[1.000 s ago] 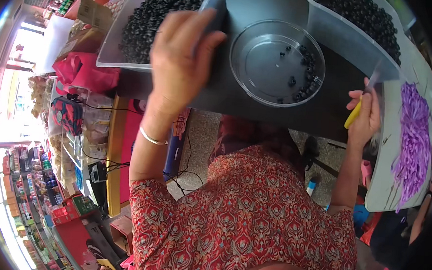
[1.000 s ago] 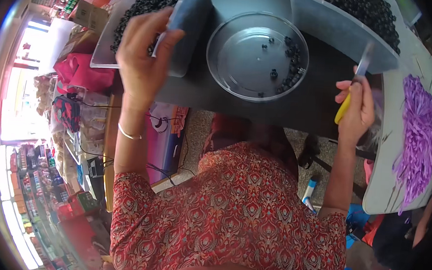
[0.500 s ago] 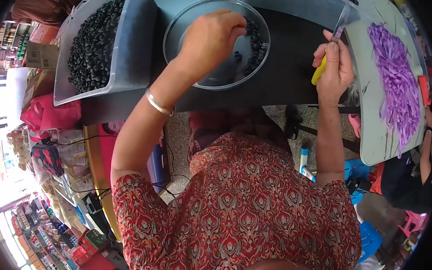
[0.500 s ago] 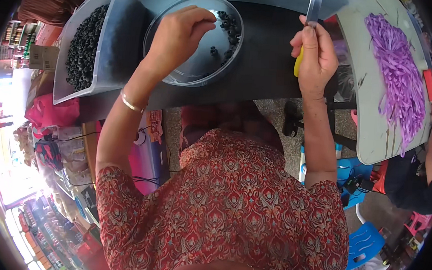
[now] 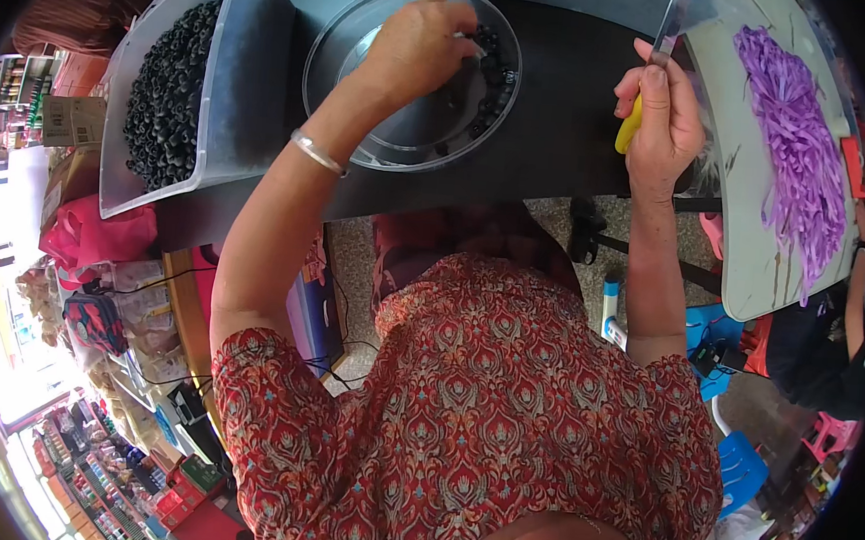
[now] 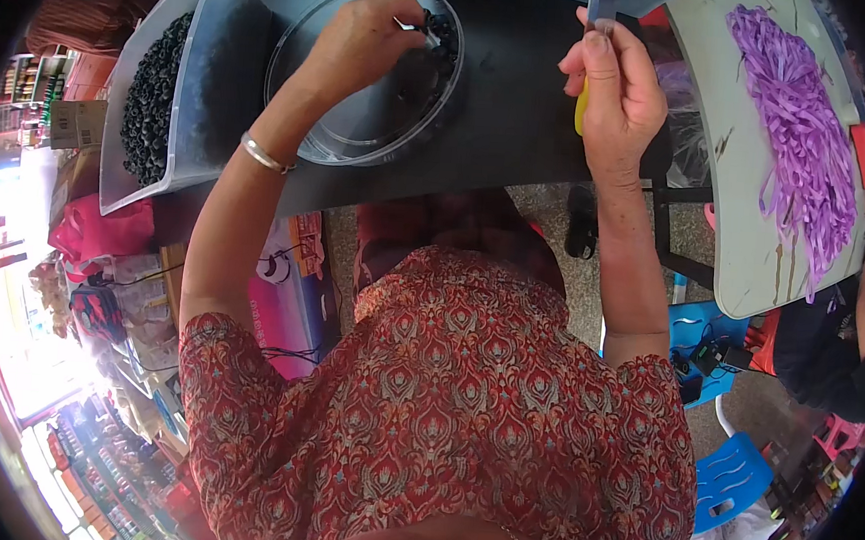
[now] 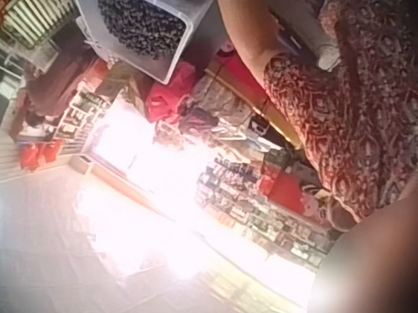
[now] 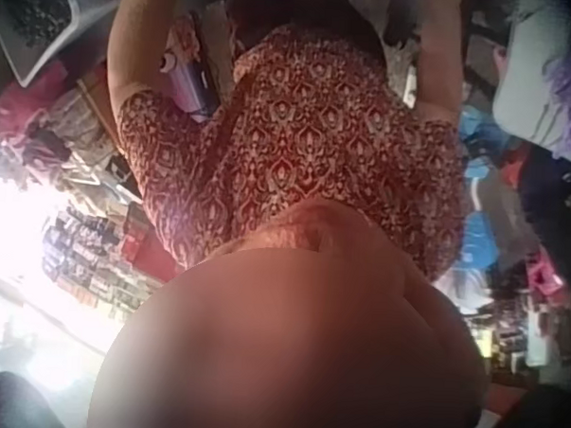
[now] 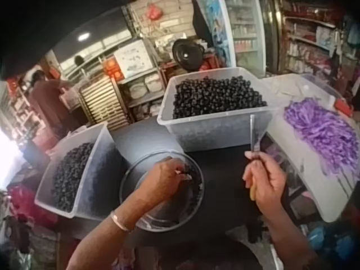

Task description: Using a knife to trim or cut small black circular parts at a workbench.

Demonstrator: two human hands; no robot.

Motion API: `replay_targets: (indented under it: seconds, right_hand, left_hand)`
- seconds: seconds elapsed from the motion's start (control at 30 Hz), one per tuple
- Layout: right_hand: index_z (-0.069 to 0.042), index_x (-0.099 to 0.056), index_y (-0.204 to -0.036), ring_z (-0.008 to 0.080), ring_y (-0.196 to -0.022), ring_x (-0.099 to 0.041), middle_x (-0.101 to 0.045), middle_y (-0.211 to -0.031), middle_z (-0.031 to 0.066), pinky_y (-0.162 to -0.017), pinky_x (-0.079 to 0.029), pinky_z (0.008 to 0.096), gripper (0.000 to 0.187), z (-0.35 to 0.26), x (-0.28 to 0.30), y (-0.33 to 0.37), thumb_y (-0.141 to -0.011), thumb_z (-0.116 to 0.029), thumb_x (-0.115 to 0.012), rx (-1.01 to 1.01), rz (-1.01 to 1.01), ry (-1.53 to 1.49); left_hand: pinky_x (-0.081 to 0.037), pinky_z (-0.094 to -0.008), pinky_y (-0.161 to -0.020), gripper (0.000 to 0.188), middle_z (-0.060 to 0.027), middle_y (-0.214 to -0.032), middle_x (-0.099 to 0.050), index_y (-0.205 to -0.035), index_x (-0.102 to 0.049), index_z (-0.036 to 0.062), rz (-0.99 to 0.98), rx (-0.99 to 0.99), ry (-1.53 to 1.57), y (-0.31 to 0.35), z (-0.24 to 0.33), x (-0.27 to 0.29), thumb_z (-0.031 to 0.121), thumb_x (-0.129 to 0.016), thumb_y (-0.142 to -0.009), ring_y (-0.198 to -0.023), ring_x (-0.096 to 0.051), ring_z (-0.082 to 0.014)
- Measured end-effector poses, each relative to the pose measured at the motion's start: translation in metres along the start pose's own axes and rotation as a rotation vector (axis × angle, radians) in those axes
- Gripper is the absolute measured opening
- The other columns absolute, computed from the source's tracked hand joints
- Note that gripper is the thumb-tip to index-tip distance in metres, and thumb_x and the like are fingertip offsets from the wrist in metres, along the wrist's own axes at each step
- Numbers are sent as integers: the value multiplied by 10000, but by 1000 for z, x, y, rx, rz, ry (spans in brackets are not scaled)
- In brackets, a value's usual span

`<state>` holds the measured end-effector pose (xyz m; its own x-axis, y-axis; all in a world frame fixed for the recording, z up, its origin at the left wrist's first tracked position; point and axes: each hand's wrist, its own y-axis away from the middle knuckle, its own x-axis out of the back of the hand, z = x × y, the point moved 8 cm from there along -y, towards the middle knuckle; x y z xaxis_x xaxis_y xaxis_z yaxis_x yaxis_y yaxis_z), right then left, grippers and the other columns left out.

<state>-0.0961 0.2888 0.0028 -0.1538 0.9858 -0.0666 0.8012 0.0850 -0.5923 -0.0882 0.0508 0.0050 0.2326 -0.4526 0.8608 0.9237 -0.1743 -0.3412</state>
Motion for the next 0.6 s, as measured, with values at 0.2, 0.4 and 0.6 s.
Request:
replay_targets:
  seconds: [0.2,0.4,0.6]
  right_hand:
    - [46,-611,-1131,88,-602,-518,-615,-761,54,-564,-429,210,238,-6,-4,0,-973,-100,-509,24,-17,0]
    - [56,-617,-1105,143,-727,-632,-668,-973,135,-547,-495,240,209,-4,-10,3,-947,-53,-535,-41,-36,-78]
    - [86,-608,-1084,174,-824,-645,-601,-1161,203,-535,-510,217,194,-64,-55,17,-929,-9,-538,11,-188,-176]
  left_hand:
    - [-503,-317,-748,178,-113,-949,-637,-1006,-638,58,10,246,711,27,-12,32,92,-687,-839,-825,-629,-217]
    - [-506,-240,-731,204,-97,-853,-685,-1047,-661,-11,230,348,1059,58,38,58,60,-661,-856,-745,-642,-139]
    - [-504,-246,-749,250,-91,-890,-670,-1141,-636,-25,209,260,1374,91,74,40,90,-590,-923,-768,-618,-127]
